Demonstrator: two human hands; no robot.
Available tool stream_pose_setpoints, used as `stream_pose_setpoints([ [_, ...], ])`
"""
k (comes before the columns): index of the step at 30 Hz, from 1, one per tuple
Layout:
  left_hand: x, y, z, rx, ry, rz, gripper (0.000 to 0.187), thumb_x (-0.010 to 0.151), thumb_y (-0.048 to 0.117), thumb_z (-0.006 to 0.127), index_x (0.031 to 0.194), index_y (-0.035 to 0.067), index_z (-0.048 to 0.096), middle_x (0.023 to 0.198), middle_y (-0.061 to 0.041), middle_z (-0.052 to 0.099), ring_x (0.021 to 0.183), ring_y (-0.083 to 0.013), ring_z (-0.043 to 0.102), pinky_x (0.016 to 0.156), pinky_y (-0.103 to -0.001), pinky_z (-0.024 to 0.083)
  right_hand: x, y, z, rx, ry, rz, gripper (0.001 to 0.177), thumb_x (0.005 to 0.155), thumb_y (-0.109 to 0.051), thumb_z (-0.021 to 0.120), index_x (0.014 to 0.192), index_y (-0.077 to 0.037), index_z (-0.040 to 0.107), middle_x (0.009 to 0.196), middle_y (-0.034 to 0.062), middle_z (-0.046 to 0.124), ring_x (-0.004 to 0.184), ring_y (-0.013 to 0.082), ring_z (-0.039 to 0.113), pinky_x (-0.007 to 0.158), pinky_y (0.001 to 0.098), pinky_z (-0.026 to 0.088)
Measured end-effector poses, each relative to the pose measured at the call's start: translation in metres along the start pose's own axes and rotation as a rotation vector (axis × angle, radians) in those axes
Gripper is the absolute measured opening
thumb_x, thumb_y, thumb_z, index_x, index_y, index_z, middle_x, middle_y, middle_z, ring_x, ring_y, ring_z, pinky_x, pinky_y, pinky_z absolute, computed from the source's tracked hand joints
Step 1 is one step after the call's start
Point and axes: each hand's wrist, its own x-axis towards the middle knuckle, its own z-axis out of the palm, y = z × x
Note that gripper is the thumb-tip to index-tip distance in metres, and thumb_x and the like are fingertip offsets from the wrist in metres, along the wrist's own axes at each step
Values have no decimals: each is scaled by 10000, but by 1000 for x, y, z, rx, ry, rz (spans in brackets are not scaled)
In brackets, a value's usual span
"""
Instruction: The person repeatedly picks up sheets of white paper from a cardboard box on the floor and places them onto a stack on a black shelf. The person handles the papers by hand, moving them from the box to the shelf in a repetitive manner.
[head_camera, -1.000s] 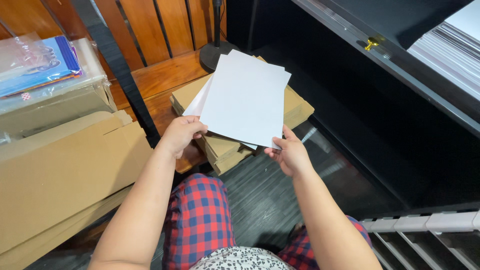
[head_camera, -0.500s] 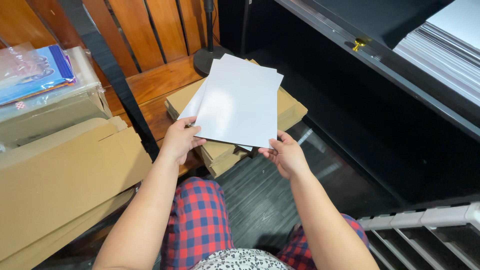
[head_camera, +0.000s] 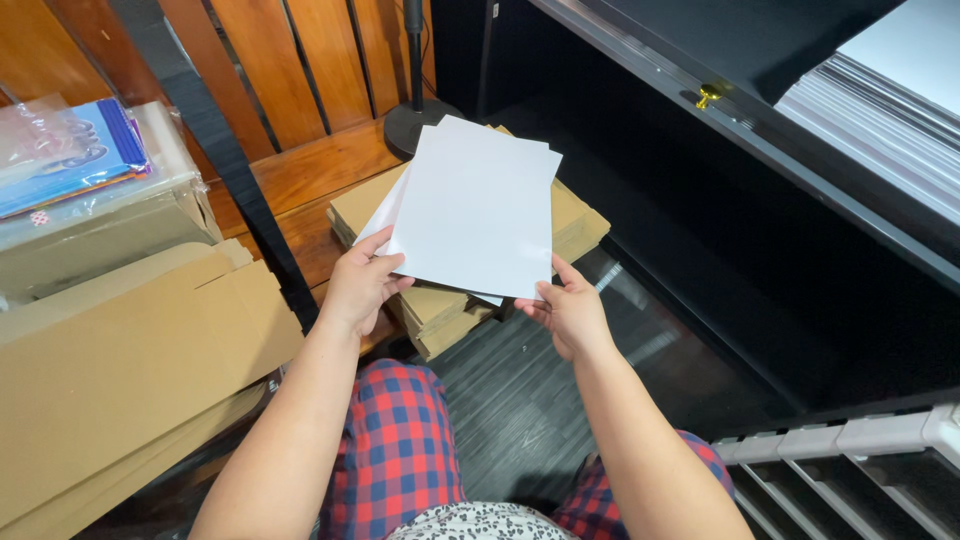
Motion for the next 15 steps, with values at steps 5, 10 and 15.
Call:
stream_pose_setpoints([
  [5, -4, 6, -1, -41, -64, 38, 584, 964, 5, 628, 1530, 95, 517, 985, -150, 653, 859, -204, 738, 814, -315, 676, -4, -10, -3, 49, -14, -17, 618, 1005, 66, 502, 1599, -17, 356, 977, 295, 667, 790, 395, 772, 677, 348, 685],
  [10, -15, 17, -2, -81, -167, 103, 645, 940, -13, 662, 1550, 87, 480, 1090, -171, 697, 881, -181, 733, 781, -280, 667, -22, -40, -3, 94, -40, -46, 630, 1003, 67, 504, 1607, -53, 366, 985, 288, 666, 800, 398, 770, 691, 357, 684],
  [15, -24, 31, 6, -180, -318, 266, 804, 838, -118, 710, 1569, 84, 440, 1225, -147, 697, 930, -173, 735, 827, -306, 663, -61, -89, 2, 138, -50, -95, 639, 984, 79, 519, 1592, -85, 414, 968, 300, 669, 792, 414, 766, 690, 396, 686],
])
